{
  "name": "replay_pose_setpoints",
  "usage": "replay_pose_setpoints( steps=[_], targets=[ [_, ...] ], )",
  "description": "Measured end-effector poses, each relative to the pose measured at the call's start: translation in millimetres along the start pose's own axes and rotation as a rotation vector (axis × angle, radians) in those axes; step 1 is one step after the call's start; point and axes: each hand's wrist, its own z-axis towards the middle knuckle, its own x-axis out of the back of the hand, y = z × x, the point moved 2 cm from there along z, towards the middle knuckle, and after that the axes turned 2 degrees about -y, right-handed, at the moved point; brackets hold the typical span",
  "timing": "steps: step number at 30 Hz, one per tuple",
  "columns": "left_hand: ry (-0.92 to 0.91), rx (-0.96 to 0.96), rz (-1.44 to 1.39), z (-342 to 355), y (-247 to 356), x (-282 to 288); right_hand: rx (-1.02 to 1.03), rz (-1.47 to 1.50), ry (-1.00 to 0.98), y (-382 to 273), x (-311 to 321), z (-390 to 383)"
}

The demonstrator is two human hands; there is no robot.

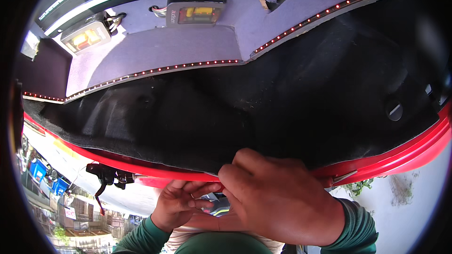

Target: The person works on the front bumper area of a red car with the hood open. They use a screwdriver to adjust components and manipulate wires near the grille. Later, they use pliers to strip and cut wires, continuing to work on the electrical connections within the front assembly.

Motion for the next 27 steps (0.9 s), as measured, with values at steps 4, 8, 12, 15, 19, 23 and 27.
replay_pose_setpoints(
  steps=[4,8,12,15,19,23,27],
  targets=[
    [-0.166,0.010,-0.048,-1,-8,22,0.002,-0.009,-0.031,-1,3,8],
    [-0.192,0.043,-0.055,1,-11,29,0.015,0.039,-0.080,1,4,17],
    [-0.220,0.050,-0.026,2,-8,31,0.046,0.017,-0.128,-2,2,26],
    [-0.234,0.053,0.031,2,-3,30,0.036,-0.055,-0.156,-13,7,37],
    [-0.264,0.049,0.080,6,4,27,0.069,-0.354,-0.198,-63,7,44],
    [-0.244,-0.003,0.324,0,7,30,0.121,-0.546,-0.157,-99,-25,40],
    [-0.265,0.087,0.263,1,13,34,0.249,-0.567,-0.099,-105,-49,49]
  ],
)
